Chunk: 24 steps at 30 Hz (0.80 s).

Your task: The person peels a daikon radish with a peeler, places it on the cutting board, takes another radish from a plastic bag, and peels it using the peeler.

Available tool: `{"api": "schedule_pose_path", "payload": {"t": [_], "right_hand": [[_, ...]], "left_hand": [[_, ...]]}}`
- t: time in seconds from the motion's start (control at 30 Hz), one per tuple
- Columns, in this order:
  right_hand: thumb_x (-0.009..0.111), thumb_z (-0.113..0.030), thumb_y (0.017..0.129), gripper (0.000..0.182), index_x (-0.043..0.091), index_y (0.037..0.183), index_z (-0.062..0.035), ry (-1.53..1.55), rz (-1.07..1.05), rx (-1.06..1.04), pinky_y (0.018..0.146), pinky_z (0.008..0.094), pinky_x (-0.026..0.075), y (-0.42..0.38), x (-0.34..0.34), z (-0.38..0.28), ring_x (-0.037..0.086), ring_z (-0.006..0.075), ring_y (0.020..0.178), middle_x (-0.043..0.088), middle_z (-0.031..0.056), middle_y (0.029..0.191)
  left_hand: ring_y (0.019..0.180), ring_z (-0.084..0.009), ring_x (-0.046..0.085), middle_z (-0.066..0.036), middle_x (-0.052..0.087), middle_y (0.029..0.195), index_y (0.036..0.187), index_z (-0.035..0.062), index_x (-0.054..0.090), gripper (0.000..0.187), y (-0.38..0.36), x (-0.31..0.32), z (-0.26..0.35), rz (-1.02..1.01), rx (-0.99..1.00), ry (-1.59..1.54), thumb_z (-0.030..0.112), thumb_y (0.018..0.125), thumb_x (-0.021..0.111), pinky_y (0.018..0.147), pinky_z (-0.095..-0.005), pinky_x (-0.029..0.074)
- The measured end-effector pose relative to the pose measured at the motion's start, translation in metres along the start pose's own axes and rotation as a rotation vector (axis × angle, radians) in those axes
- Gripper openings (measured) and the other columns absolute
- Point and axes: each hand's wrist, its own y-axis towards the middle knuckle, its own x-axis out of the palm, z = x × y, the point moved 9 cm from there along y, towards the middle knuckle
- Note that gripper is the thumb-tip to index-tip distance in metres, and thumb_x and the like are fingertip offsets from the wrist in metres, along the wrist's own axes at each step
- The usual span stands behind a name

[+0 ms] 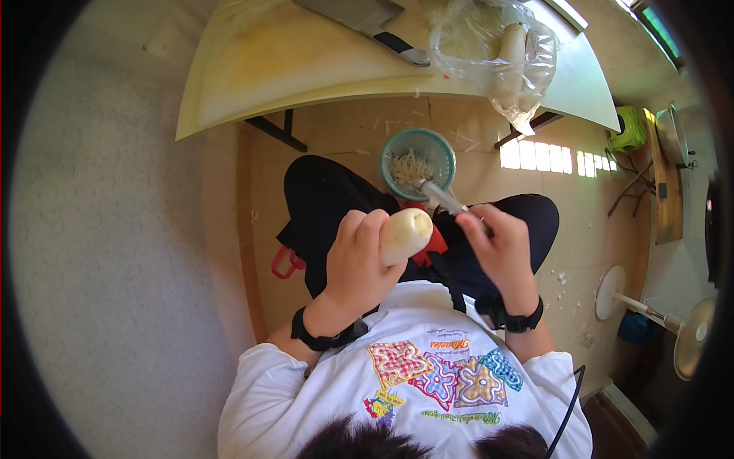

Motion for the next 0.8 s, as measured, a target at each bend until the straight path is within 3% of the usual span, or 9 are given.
{"api": "schedule_pose_path", "payload": {"t": [0.07, 0.13, 0.47, 0.57, 0.63, 0.67, 0.73, 0.8], "right_hand": [[0.07, -0.02, 0.092, 0.022, 0.069, 0.088, 0.0015, 0.144, 0.028, 0.247, 0.047, 0.0257, 0.035, 0.002, -0.004, 0.055, 0.044, 0.0077, 0.051, 0.052, 0.004, 0.058], [0.068, -0.021, 0.095, 0.026, 0.068, 0.087, 0.0032, 0.237, 0.062, 0.323, 0.048, 0.0231, 0.03, -0.003, -0.011, 0.077, 0.038, 0.003, 0.057, 0.048, -0.0021, 0.059], [0.065, -0.021, 0.097, 0.026, 0.066, 0.083, 0.0016, 0.447, -0.009, 0.315, 0.047, 0.0216, 0.025, -0.008, 0.002, 0.054, 0.036, 0.0013, 0.053, 0.046, -0.0062, 0.057], [0.063, -0.022, 0.098, 0.028, 0.064, 0.081, -0.0001, 0.576, -0.058, 0.367, 0.047, 0.0217, 0.025, -0.012, 0.014, 0.056, 0.036, 0.001, 0.052, 0.044, -0.0068, 0.056], [0.061, -0.023, 0.099, 0.028, 0.063, 0.081, -0.0014, 0.609, -0.078, 0.363, 0.046, 0.0217, 0.025, -0.014, 0.019, 0.053, 0.036, 0.0013, 0.051, 0.043, -0.0071, 0.057], [0.061, -0.023, 0.099, 0.028, 0.063, 0.081, -0.0014, 0.609, -0.077, 0.361, 0.046, 0.0217, 0.025, -0.014, 0.019, 0.052, 0.036, 0.0013, 0.051, 0.043, -0.0071, 0.057], [0.06, -0.023, 0.1, 0.028, 0.063, 0.082, -0.0012, 0.711, -0.15, 0.398, 0.046, 0.0215, 0.026, -0.016, 0.027, 0.051, 0.037, 0.0018, 0.05, 0.044, -0.0067, 0.057], [0.059, -0.023, 0.1, 0.028, 0.062, 0.083, -0.0013, 0.731, -0.167, 0.397, 0.046, 0.0213, 0.027, -0.016, 0.027, 0.048, 0.038, 0.0023, 0.05, 0.044, -0.0062, 0.057]], "left_hand": [[0.087, -0.0325, 0.056, -0.013, 0.053, 0.098, 0.118, 0.0068, 0.048, 0.061, -0.004, -0.011, 0.014, 0.059, 0.126, -0.078, 0.005, 0.065, 0.077, 0.072, -0.0401, 0.048], [0.086, -0.0321, 0.056, -0.013, 0.053, 0.097, 0.118, 0.0065, 0.048, 0.06, -0.001, -0.014, 0.013, 0.093, 0.12, -0.096, 0.005, 0.065, 0.077, 0.072, -0.0393, 0.048], [0.09, -0.0308, 0.058, -0.014, 0.053, 0.102, 0.119, 0.0056, 0.045, 0.06, 0.004, -0.004, 0.003, 0.057, 0.017, -0.117, 0.004, 0.068, 0.077, 0.075, -0.0397, 0.048], [0.096, -0.0255, 0.059, -0.011, 0.055, 0.106, 0.125, 0.0055, 0.042, 0.063, 0.007, -0.003, -0.004, 0.054, -0.028, -0.262, 0.007, 0.073, 0.078, 0.081, -0.039, 0.05], [0.102, -0.0198, 0.059, -0.008, 0.055, 0.111, 0.134, 0.0061, 0.038, 0.066, 0.009, 0.008, -0.017, -0.016, -0.2, -0.683, 0.008, 0.08, 0.076, 0.087, -0.0379, 0.051], [0.102, -0.0198, 0.059, -0.008, 0.055, 0.111, 0.134, 0.0061, 0.038, 0.066, 0.011, 0.009, -0.02, -0.015, -0.197, -0.682, 0.008, 0.08, 0.076, 0.087, -0.0379, 0.051], [0.105, -0.0168, 0.058, -0.009, 0.053, 0.114, 0.136, 0.0054, 0.035, 0.065, 0.005, 0.038, -0.046, -0.156, -0.507, -1.068, 0.01, 0.084, 0.073, 0.085, -0.0352, 0.053], [0.103, -0.0176, 0.059, -0.009, 0.054, 0.113, 0.138, 0.006, 0.034, 0.062, 0.008, 0.039, -0.051, -0.139, -0.515, -1.152, 0.01, 0.087, 0.069, 0.084, -0.0341, 0.054]]}}
